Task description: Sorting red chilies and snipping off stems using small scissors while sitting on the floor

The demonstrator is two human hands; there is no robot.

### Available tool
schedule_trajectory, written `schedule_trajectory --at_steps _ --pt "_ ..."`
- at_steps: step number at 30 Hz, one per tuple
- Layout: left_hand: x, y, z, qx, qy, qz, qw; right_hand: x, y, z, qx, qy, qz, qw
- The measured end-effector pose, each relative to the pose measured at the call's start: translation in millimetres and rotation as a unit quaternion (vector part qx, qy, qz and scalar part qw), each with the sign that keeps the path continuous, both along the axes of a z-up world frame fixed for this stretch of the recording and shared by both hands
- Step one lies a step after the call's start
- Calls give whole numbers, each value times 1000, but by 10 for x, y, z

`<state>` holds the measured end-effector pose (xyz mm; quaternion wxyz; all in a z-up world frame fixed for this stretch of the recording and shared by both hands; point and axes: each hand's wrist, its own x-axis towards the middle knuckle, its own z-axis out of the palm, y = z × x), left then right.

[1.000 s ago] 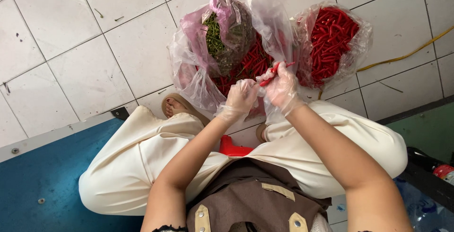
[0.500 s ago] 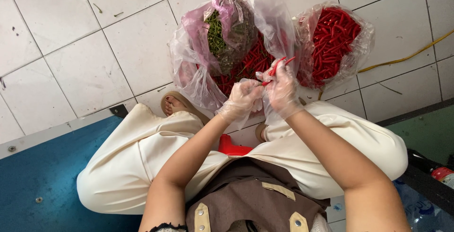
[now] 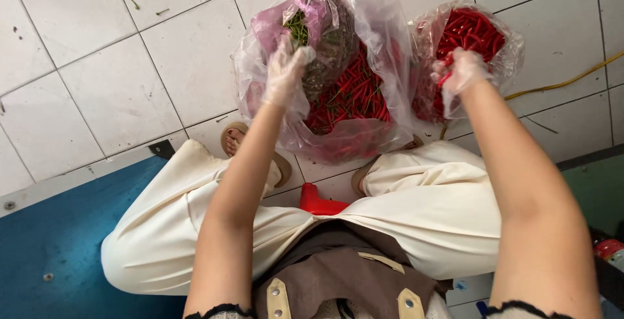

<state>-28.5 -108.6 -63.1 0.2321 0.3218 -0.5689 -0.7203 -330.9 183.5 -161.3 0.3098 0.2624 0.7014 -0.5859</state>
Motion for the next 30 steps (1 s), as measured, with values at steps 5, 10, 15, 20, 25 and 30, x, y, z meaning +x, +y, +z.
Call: schedule_trajectory --at_steps 5,10,15,20,25,30 --pt "-27 -376 -238 -191 -291 -58 935 -540 516 -782 19 -97 24 995" --pt "168 -200 -162 29 -24 48 998 356 -619 1390 -45 -16 290 956" --pt "270 48 -479 107 -38 154 981 1344 -972 114 -7 -182 385 905" --pt "470 214 -584 161 -1 137 977 1673 -1221 -963 141 -119 367 912" --pt "389 219 -505 201 8 135 970 1762 -1183 -1527 249 23 495 832" --pt "318 320 -678 219 3 135 966 1989 -874 -771 241 -61 550 797"
